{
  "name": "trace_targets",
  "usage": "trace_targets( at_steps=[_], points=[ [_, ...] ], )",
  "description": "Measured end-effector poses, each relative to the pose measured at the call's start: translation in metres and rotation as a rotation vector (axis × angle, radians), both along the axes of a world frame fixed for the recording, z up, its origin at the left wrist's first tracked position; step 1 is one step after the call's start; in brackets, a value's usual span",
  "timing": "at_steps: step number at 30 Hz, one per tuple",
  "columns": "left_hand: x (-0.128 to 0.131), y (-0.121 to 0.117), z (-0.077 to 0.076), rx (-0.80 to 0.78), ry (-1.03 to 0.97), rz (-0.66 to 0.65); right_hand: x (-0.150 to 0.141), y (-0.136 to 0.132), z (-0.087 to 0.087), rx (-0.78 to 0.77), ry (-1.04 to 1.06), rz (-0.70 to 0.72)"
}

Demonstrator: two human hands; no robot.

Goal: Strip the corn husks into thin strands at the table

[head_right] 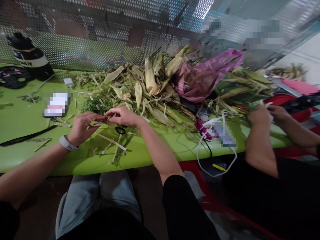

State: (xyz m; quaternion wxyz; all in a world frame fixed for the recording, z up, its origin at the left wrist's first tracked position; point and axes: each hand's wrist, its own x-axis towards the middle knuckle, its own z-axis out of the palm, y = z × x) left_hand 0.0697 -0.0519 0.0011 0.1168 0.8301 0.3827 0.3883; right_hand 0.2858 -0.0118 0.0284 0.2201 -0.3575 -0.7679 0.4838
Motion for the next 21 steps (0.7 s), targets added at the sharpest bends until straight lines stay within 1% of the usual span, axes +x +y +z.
trace_targets(
  at_steps=[2,4,9,14,16,21],
  points=[
    [0.000,0.001,0.000,0.071,-0.003,-0.004,0.000,0.002,-0.004,-0.031,0.055,0.043],
    [0.001,0.002,0.002,0.113,-0.004,0.009,0.000,0.005,-0.008,-0.029,0.107,0.040],
    [0.001,0.005,0.002,0.155,-0.060,-0.014,0.004,0.011,-0.014,-0.011,0.176,-0.027],
    [0.000,0.007,0.000,0.149,-0.056,-0.019,0.007,0.011,-0.010,-0.012,0.171,-0.097],
    [0.000,0.008,-0.001,0.124,-0.055,-0.008,0.009,0.011,-0.007,-0.017,0.154,-0.081],
    [0.001,0.007,-0.001,0.061,-0.079,0.012,0.014,0.009,0.001,-0.063,0.104,0.057]
  ],
)
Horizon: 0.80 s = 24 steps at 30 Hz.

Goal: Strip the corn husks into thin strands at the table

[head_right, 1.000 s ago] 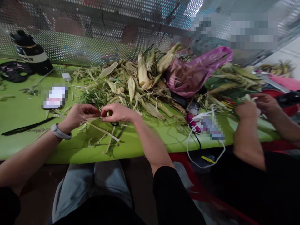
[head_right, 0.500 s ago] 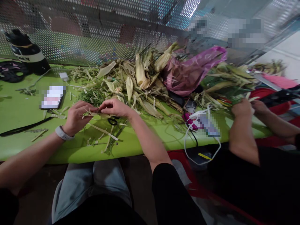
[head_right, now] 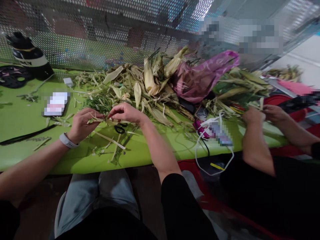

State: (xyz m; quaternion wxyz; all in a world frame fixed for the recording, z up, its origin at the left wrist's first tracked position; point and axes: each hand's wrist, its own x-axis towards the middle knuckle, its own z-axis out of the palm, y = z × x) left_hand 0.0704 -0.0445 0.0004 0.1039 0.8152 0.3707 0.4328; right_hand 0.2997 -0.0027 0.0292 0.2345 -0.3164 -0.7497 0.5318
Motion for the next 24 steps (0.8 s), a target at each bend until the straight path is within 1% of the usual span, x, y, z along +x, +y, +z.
trace_targets(
  at_steps=[3,7,10,12,15,18,22,24],
  points=[
    [0.000,-0.001,0.001,-0.003,0.005,-0.007,-0.003,-0.002,0.001,-0.011,-0.018,0.007],
    [0.001,-0.001,0.000,0.058,-0.008,-0.041,-0.014,-0.005,-0.002,0.032,-0.020,-0.062],
    [0.000,0.001,-0.003,0.099,-0.009,-0.047,-0.020,-0.006,-0.006,0.014,-0.044,-0.117],
    [-0.001,0.001,-0.004,0.091,0.021,-0.037,-0.023,-0.005,-0.008,-0.005,-0.069,-0.131],
    [-0.001,0.000,-0.005,0.031,0.049,-0.029,-0.025,-0.005,-0.011,-0.011,-0.067,-0.138],
    [-0.001,0.000,-0.005,-0.012,0.046,-0.009,-0.026,-0.005,-0.012,0.034,0.010,-0.144],
    [0.000,0.002,-0.006,0.069,0.015,-0.022,-0.025,-0.004,-0.012,0.101,0.052,-0.191],
    [0.001,0.003,-0.006,0.052,-0.049,-0.051,-0.022,-0.002,-0.012,0.143,0.044,-0.227]
  ],
)
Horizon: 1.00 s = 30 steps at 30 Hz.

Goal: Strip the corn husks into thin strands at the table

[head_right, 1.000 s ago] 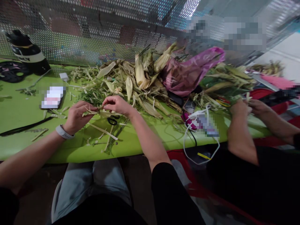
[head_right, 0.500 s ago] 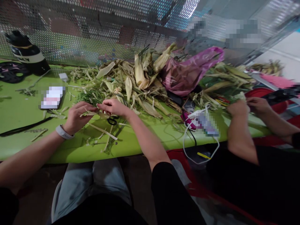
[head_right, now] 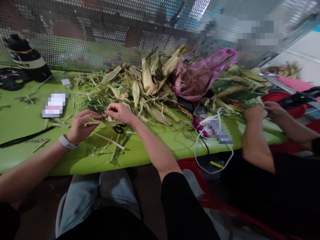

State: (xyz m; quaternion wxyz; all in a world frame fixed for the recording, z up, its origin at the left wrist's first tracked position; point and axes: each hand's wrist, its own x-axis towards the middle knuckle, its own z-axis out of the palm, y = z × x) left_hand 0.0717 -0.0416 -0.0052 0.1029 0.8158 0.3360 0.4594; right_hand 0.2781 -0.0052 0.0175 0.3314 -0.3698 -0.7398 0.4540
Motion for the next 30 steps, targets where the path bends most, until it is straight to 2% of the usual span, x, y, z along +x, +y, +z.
trace_targets(
  at_steps=[3,7,10,13,16,18,21,25,27,30],
  points=[
    [0.003,0.003,0.001,-0.162,-0.194,-0.030,0.010,0.004,0.004,0.067,0.011,-0.055],
    [0.005,0.009,-0.002,-0.623,-0.578,-0.079,0.021,0.007,0.013,0.064,0.171,-0.121],
    [0.005,0.012,-0.004,-0.960,-0.821,-0.144,0.017,0.003,0.014,-0.076,0.338,-0.062],
    [0.006,0.011,0.000,-1.155,-1.029,-0.234,0.004,-0.003,0.007,-0.241,0.484,0.092],
    [0.007,0.006,0.011,-1.244,-1.174,-0.311,-0.006,-0.007,0.001,-0.350,0.542,0.187],
    [0.008,0.003,0.016,-1.302,-1.174,-0.361,-0.007,-0.009,0.003,-0.375,0.477,0.210],
    [0.007,0.000,0.019,-1.340,-1.008,-0.394,0.001,-0.012,0.011,-0.295,0.317,0.188],
    [0.005,0.000,0.017,-1.277,-0.816,-0.481,0.011,-0.016,0.020,-0.211,0.193,0.194],
    [0.004,0.001,0.017,-1.279,-0.812,-0.460,0.011,-0.016,0.019,-0.203,0.178,0.185],
    [0.003,0.005,0.017,-1.340,-0.886,-0.329,0.007,-0.012,0.013,-0.181,0.227,0.139]
  ],
)
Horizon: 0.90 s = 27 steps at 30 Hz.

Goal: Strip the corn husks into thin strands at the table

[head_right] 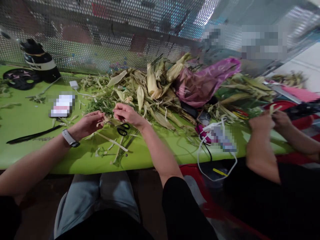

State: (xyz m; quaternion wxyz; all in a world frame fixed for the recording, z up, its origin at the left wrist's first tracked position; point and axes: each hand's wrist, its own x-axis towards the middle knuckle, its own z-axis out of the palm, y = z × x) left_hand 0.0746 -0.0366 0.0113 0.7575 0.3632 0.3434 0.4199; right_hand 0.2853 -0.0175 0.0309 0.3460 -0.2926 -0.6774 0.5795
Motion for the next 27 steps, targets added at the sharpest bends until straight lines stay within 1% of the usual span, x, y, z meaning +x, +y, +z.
trace_targets(
  at_steps=[2,3,4,6,7,8,9,10,11,13,14,15,17,18,19,20,21,22,23,24,25,26,27],
  points=[
    [0.000,0.003,-0.002,-0.097,0.045,0.060,-0.003,0.001,-0.003,0.024,0.045,-0.030],
    [0.000,0.005,-0.003,-0.139,0.086,0.061,-0.004,0.000,-0.003,0.044,0.066,-0.040],
    [0.000,0.005,-0.005,-0.175,0.135,0.022,-0.004,-0.002,-0.003,0.067,0.079,-0.046],
    [0.002,0.004,-0.009,-0.210,0.213,-0.149,-0.006,-0.009,0.000,0.120,0.066,-0.031],
    [0.003,0.002,-0.010,-0.199,0.217,-0.259,-0.007,-0.013,0.002,0.155,0.032,-0.008],
    [0.004,0.000,-0.011,-0.165,0.186,-0.312,-0.008,-0.018,0.003,0.205,-0.014,0.025],
    [0.005,-0.002,-0.011,-0.093,0.135,-0.290,-0.010,-0.022,0.004,0.270,-0.066,0.063],
    [0.006,-0.005,-0.011,0.003,0.101,-0.216,-0.012,-0.026,0.005,0.344,-0.119,0.097],
    [0.007,-0.007,-0.010,0.070,0.109,-0.165,-0.014,-0.029,0.006,0.408,-0.164,0.129],
    [0.007,-0.011,-0.008,0.142,0.126,-0.087,-0.015,-0.031,0.008,0.488,-0.232,0.197],
    [0.007,-0.013,-0.006,0.172,0.136,-0.042,-0.015,-0.031,0.009,0.480,-0.257,0.244],
    [0.007,-0.014,-0.004,0.208,0.161,-0.019,-0.013,-0.030,0.010,0.435,-0.277,0.309],
    [0.006,-0.015,0.000,0.275,0.218,0.006,-0.007,-0.028,0.014,0.270,-0.291,0.425],
    [0.006,-0.016,0.002,0.308,0.251,0.012,-0.003,-0.027,0.016,0.182,-0.275,0.434],
    [0.005,-0.016,0.003,0.345,0.296,0.014,0.002,-0.026,0.018,0.124,-0.240,0.381],
    [0.005,-0.016,0.005,0.384,0.352,0.009,0.006,-0.026,0.021,0.112,-0.185,0.264],
    [0.004,-0.015,0.007,0.427,0.416,-0.012,0.009,-0.025,0.023,0.148,-0.128,0.114],
    [0.003,-0.015,0.008,0.468,0.484,-0.053,0.011,-0.025,0.024,0.219,-0.087,-0.040],
    [0.002,-0.014,0.010,0.505,0.546,-0.106,0.012,-0.025,0.026,0.309,-0.077,-0.160],
    [0.001,-0.013,0.011,0.536,0.589,-0.169,0.013,-0.024,0.027,0.398,-0.103,-0.231],
    [-0.001,-0.012,0.012,0.559,0.618,-0.244,0.012,-0.023,0.028,0.467,-0.165,-0.244],
    [-0.002,-0.011,0.014,0.582,0.624,-0.289,0.011,-0.022,0.027,0.493,-0.249,-0.204],
    [-0.004,-0.010,0.015,0.589,0.621,-0.304,0.010,-0.020,0.027,0.471,-0.334,-0.131]
  ],
)
